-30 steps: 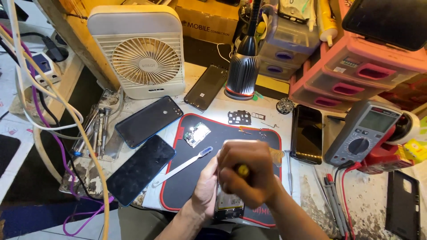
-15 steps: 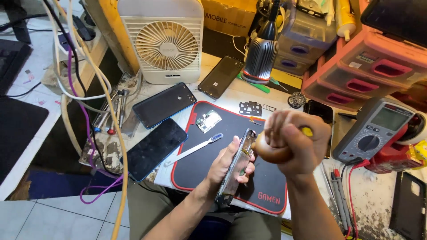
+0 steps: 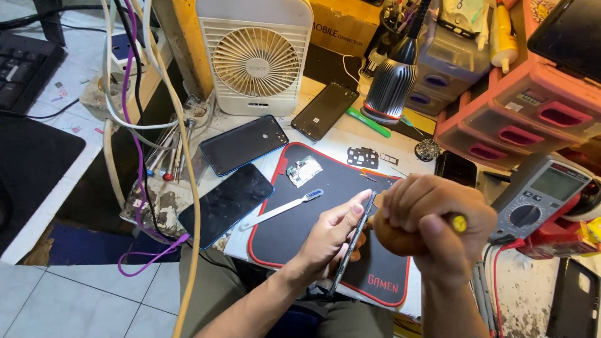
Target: The person is disassembling a mobile phone to inspect or replace internal components like the battery and screen frame.
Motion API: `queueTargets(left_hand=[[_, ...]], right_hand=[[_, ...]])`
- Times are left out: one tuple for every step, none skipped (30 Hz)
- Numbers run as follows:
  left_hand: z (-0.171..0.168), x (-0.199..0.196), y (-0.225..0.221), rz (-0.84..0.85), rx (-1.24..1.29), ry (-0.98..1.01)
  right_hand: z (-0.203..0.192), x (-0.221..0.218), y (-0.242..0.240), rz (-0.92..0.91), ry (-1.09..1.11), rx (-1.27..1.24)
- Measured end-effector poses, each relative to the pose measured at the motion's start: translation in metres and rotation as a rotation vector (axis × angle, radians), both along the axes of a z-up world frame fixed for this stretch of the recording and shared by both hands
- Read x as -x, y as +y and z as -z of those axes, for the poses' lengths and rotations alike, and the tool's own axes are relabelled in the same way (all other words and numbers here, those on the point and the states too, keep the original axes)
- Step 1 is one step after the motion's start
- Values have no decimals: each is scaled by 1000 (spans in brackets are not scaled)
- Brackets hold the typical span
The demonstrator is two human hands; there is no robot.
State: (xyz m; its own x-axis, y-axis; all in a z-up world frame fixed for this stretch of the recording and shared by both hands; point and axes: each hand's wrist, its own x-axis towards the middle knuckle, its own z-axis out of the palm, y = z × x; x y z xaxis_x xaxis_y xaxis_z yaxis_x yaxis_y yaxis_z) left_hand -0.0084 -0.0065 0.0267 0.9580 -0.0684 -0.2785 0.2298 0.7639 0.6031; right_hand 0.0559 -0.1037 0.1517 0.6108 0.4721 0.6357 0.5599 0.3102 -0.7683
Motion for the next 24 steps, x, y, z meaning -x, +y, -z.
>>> queueTargets(left_hand=[[3, -1, -1, 3, 2, 1], [5, -1, -3, -6, -7, -8], [8, -2, -5, -15, -17, -16], [9, -1, -7, -10, -15, -13], [10, 0, -8, -49, -45, -24], [10, -4, -7, -92, -79, -45], [11, -1, -8, -93, -82, -52], [12, 1, -8, -81, -122, -63], [14, 3, -9, -70, -162, -74], [12, 8, -9, -68, -160, -73], [10, 11, -10, -56, -266, -105], [8, 13, -9, -41, -375, -142], [-1, 17, -8, -36, -375, -147], [-10, 22, -6, -73, -612, -188], [-18, 28, -5, -111, -849, -227], [-23, 30, -5, -107, -849, -227], [-28, 34, -5, -185, -893, -316], [-32, 37, -4, -265, -936, -404], [-32, 38, -4, -263, -937, -402], [-31, 38, -4, -299, -961, -464], [-31, 38, -3, -335, -984, -527], [-31, 39, -3, -333, -985, -530], [-30, 39, -3, -377, -1079, -568], [-30, 39, -3, -422, -1175, -606]], right_hand=[[0, -1, 1, 3, 1, 2], [0, -2, 1, 70, -37, 25], [-1, -4, 1, 136, -75, 49], [3, -11, -3, 141, -72, 51], [6, -19, -7, 131, 1, -32], [7, -29, -9, 117, 65, -121], [5, -27, -14, 116, 59, -124], [2, -25, -18, 81, 49, -91], [0, -23, -22, 46, 39, -59], [-2, -18, -26, 48, 40, -56], [-4, -13, -30, 25, 28, -65], [-6, -10, -34, 6, 10, -77], [-10, -7, -40, 11, 6, -78], [-15, -4, -46, -15, 15, -85], [-19, -1, -53, -42, 24, -93], [-21, 6, -55, -38, 26, -94], [-24, 13, -57, 41, 42, -93], [-26, 19, -59, 117, 58, -91], [-26, 23, -60, 118, 61, -91], [-27, 27, -61, 155, 31, -52], [-28, 31, -62, 191, 1, -12], [-26, 28, -63, 193, -1, -14], [-24, 26, -63, 164, -15, -53], [-21, 24, -63, 134, -29, -93]])
